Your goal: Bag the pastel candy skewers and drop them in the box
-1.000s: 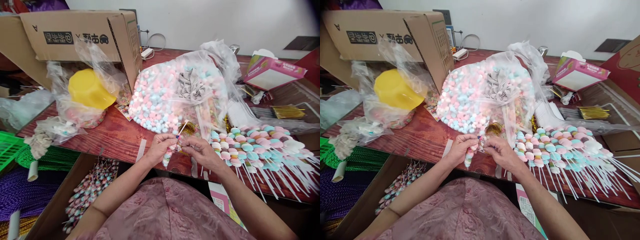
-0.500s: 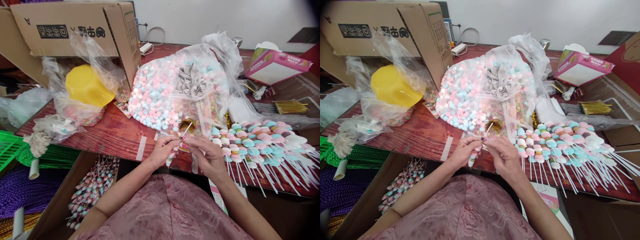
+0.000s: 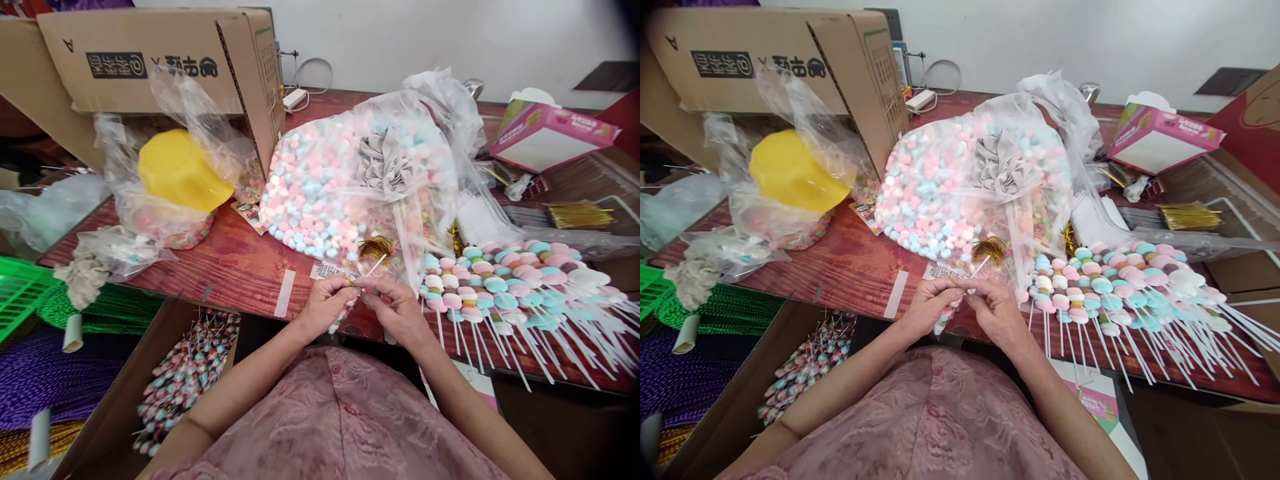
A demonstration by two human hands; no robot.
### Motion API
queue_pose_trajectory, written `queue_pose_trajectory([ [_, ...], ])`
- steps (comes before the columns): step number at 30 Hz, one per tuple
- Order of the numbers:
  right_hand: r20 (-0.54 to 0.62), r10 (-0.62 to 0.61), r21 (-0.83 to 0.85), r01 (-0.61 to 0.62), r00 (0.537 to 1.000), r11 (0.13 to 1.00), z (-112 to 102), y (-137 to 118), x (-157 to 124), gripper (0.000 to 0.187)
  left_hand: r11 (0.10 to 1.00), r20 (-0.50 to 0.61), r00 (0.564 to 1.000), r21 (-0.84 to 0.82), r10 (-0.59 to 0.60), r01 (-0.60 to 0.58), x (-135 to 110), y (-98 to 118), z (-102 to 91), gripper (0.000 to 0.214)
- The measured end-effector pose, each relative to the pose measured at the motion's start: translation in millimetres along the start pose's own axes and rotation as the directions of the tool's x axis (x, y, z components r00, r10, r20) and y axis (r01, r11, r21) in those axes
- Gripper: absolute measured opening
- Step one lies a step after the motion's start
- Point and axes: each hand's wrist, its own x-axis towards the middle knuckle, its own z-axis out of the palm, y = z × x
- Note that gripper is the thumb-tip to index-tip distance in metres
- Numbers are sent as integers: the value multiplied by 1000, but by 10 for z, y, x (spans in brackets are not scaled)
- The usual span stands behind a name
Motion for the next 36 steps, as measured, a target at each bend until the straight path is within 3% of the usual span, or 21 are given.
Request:
queue_pose_trajectory([
  [6,-156,14,104,2,988,995,49,2,-118,38,998,37,999,68,16,-18,21,-4,26,36],
  [10,-318,139,289,-44,938,956,144,-1,-236,26,993,33,999,106,43,-46,24,-4,45,35],
  [12,-321,213,391,-76,923,917,166,19,-272,19,993,31,998,109,48,-51,26,10,64,33],
  [16,-147,276,491,-172,950,854,99,83,-254,16,992,52,997,112,61,-66,29,67,102,30],
  [20,47,318,528,-294,947,797,-35,103,-180,20,982,124,985,131,121,-137,34,158,120,29],
  [24,305,237,492,-366,922,790,-133,92,-150,25,961,254,957,196,141,-194,30,228,88,33],
  [26,313,157,386,-276,937,880,-183,66,-157,25,968,336,939,201,73,-148,19,255,50,36],
  [27,284,89,296,-176,955,939,-210,41,-166,22,976,371,928,197,13,-93,12,271,28,37],
  [29,216,-125,76,111,968,991,-267,-35,-195,17,979,424,892,185,-159,87,-2,317,-14,33],
  [30,197,-266,-20,275,944,961,-294,-83,-216,16,963,449,855,185,-260,196,-9,344,-31,30],
  [31,190,-405,-94,427,894,899,-320,-134,-242,16,935,478,805,192,-353,297,-14,374,-43,28],
  [33,209,-623,-189,657,753,730,-370,-227,-299,20,869,541,684,228,-489,440,-24,427,-54,24],
  [36,331,-768,-256,835,549,487,-445,-310,-372,28,798,624,525,297,-578,524,-37,469,-44,20],
])
